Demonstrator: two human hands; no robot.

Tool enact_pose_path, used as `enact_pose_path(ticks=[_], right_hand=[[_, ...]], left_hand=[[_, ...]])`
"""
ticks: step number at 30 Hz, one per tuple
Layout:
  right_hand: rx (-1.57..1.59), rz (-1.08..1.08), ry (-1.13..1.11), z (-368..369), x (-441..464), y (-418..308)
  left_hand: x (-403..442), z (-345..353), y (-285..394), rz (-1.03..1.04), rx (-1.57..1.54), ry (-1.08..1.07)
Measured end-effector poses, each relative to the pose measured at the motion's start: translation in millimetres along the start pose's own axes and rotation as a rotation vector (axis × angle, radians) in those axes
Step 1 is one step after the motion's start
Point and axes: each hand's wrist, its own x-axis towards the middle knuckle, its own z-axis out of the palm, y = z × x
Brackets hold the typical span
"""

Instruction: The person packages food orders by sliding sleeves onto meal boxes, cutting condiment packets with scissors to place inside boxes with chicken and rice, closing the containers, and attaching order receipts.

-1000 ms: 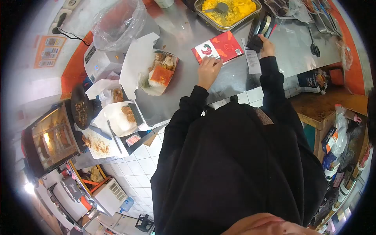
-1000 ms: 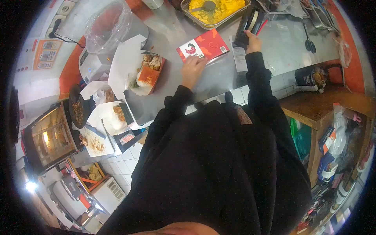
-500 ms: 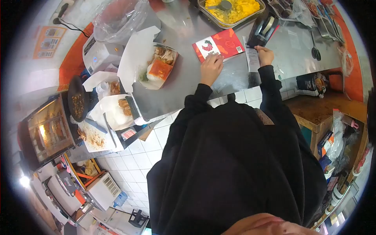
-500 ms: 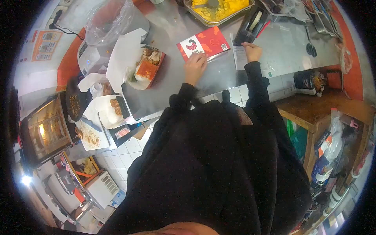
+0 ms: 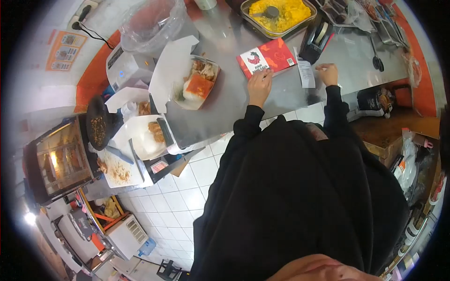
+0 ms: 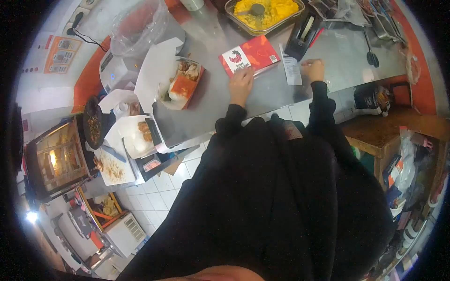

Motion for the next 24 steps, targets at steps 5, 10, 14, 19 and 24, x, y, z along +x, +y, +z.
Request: enact_pose_path(ticks=[5,10,14,19,24], right_hand=[[0.841,0.136,-0.391,9,-32,-91],[1.038,0.280,-0.380,62,-42,-113],[0.879,0.191,-0.259,53,-33,-124],[0.453,-0.022,-0.226,60,-24,-94],[-0.109,-0.376,-0.255,20,-6,-103]], left_hand=[[1,0,0,0.016,-0.013,0.005],[2,-1,-1,0.063,0.012,0.010],[7,-6,7,0.135,0.113,-0.137],[23,-2,29,-0.177,0.246,-0.323],[22,-16,12,-0.217,0.041,-0.338]])
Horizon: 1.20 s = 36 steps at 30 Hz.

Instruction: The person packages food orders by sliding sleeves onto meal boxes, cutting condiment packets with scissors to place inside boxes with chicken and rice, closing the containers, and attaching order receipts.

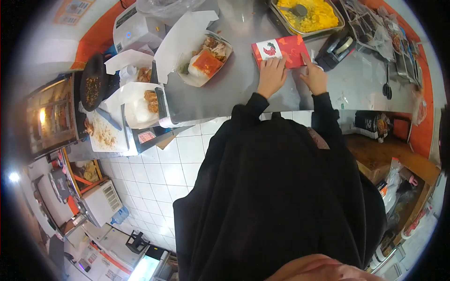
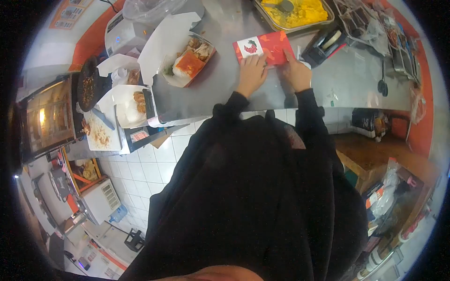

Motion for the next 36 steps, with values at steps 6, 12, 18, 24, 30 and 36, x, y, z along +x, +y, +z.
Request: enact_pose_path(ticks=[6,12,18,24,30,36], right_hand=[[-0.118,-0.373,-0.286,-3,51,-38],[-0.166,-0.069,-0.239,24,91,-80],[0.194,-0.372,-0.027,22,125,-141],[0.779,-0.447,-0.479,41,103,-158],[0.504,-0.606,-0.164,72,33,-150],[1.080,-0.169,-0.019,101,10,-180]], left_hand=[[-63,-54,-49,-0.445,0.139,0.600],[-95,-93,-154,-0.830,0.066,0.773],[-117,-161,-160,-0.894,-0.194,0.148],[-156,-106,-129,-0.726,-0.158,0.752],[-141,-162,-142,-0.174,0.437,0.371],[-128,-151,-137,-0.394,-0.510,0.250]])
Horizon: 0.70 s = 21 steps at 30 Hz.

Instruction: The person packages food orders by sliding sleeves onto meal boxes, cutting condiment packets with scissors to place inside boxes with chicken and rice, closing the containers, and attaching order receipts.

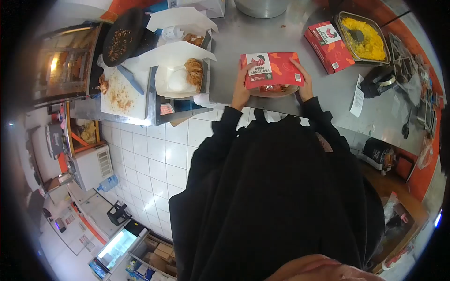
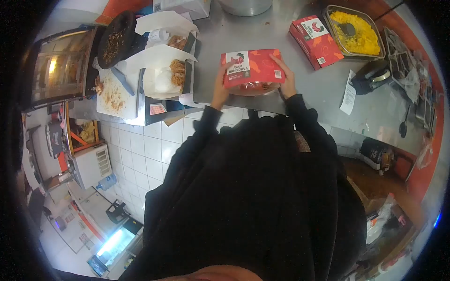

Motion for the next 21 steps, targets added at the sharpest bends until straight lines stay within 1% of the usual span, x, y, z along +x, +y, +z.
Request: enact_pose_path(ticks=[1,2,3,4,5,6,8,9,10,11,12,14,15,16,17,18,19,20,21], right_hand=[[0.074,0.089,-0.010,-1,2,0],[0.147,0.174,-0.021,-2,6,-1],[0.146,0.178,-0.009,-7,14,-12],[-0.059,0.179,-0.096,-17,24,-31],[-0.265,0.174,-0.190,-22,32,-39],[-0.266,0.176,-0.190,-26,37,-31],[-0.145,0.143,-0.299,-33,47,-23],[-0.141,0.326,-0.378,-38,49,-31],[-0.142,0.325,-0.375,-40,45,-29],[-0.133,0.226,-0.430,-42,41,-26],[-0.125,0.129,-0.486,-44,37,-24],[-0.111,0.133,-0.505,-47,28,-23],[-0.095,0.134,-0.525,-47,23,-26],[-0.098,0.134,-0.522,-48,18,-30],[-0.070,0.118,-0.576,-47,12,-36],[-0.042,0.100,-0.630,-47,11,-39],[-0.042,0.103,-0.631,-47,9,-38],[-0.210,0.054,-0.626,-47,6,-34],[-0.377,0.005,-0.619,-47,3,-31]], left_hand=[[1,3,-3,-0.077,-0.219,0.063],[9,0,1,-0.067,-0.218,0.051],[16,-4,9,-0.166,-0.262,0.028],[17,-8,11,-0.275,-0.306,0.006],[26,-11,2,-0.114,-0.238,-0.058],[28,-18,14,-0.116,-0.240,-0.059],[37,-30,36,-0.567,-0.275,-0.196],[35,-29,38,-0.564,-0.274,-0.196],[31,-27,39,-0.508,-0.212,-0.177],[27,-24,41,-0.451,-0.150,-0.158],[21,-22,41,-0.450,-0.151,-0.161],[5,-16,35,-0.264,-0.155,-0.087],[-2,-13,23,-0.264,-0.157,-0.091],[-8,-10,9,-0.103,-0.028,-0.081],[-8,-9,8,0.059,0.101,-0.070],[-8,-9,7,0.062,0.100,-0.070],[-11,-9,6,0.158,0.206,-0.097],[-13,-9,7,0.252,0.312,-0.124],[-15,-6,6,0.249,0.312,-0.125]])
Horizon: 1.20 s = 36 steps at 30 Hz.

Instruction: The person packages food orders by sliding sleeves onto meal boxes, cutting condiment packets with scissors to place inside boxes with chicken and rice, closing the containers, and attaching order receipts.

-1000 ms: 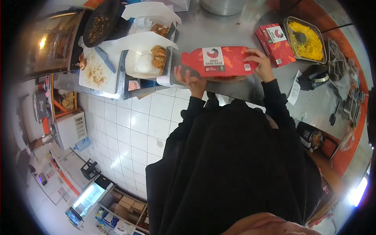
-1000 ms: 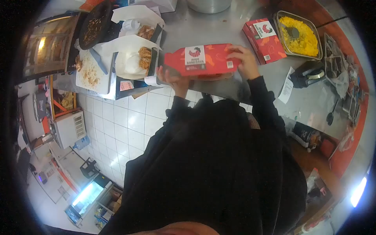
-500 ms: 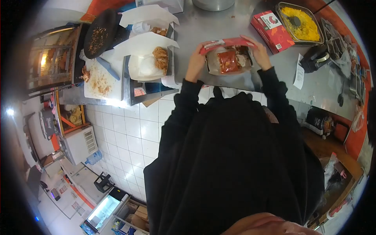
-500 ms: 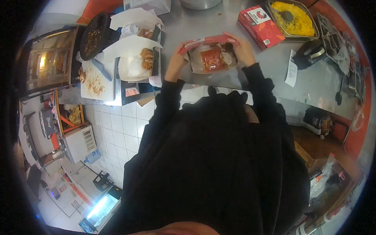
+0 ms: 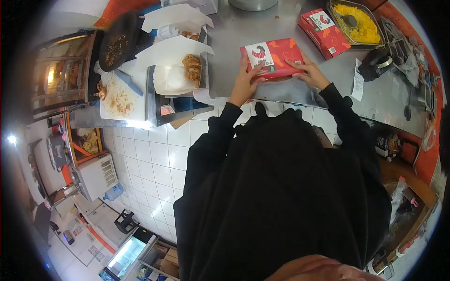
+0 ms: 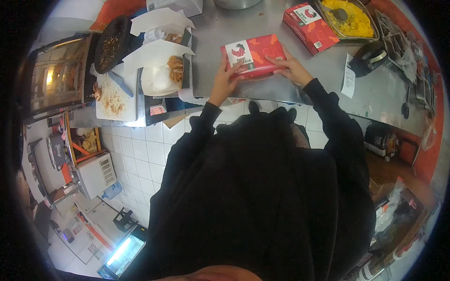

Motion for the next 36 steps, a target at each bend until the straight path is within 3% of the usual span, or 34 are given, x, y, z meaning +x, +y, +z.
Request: enact_pose_path(ticks=[1,3,5,10,13,15,19,21,22,24,27,33,36], right_hand=[[0.003,0.003,-0.002,4,-1,3],[-0.400,-0.214,0.151,6,2,4],[-0.403,-0.170,0.127,2,5,-4],[-0.375,0.070,-0.077,-5,24,-1],[-0.423,-0.030,-0.140,-13,33,4],[-0.463,-0.206,-0.110,-16,37,5],[-0.483,-0.136,-0.191,-19,45,-12],[-0.591,0.057,-0.345,-21,44,-37],[-0.592,0.055,-0.350,-17,43,-34],[-0.789,-0.116,-0.118,-8,42,-31],[-1.046,-0.256,-0.177,-3,47,-36],[-0.973,-0.457,-0.264,9,53,-10],[-0.883,-0.354,-0.330,2,53,-29]], left_hand=[[-1,5,0,-0.050,0.003,0.023],[1,10,-4,-0.093,0.009,0.050],[2,14,-7,-0.163,0.037,0.066],[9,9,-16,-0.047,0.063,0.125],[6,7,-17,-0.024,0.032,0.105],[6,5,-20,-0.026,-0.035,0.107],[3,0,-19,0.002,0.060,0.089],[2,0,-19,-0.003,0.084,0.074],[1,0,-20,0.014,0.099,0.073],[0,1,-19,0.029,0.114,0.075],[0,2,-21,-0.017,0.080,0.079],[0,1,-22,0.018,0.021,0.079],[3,2,-19,-0.041,-0.025,0.076]])
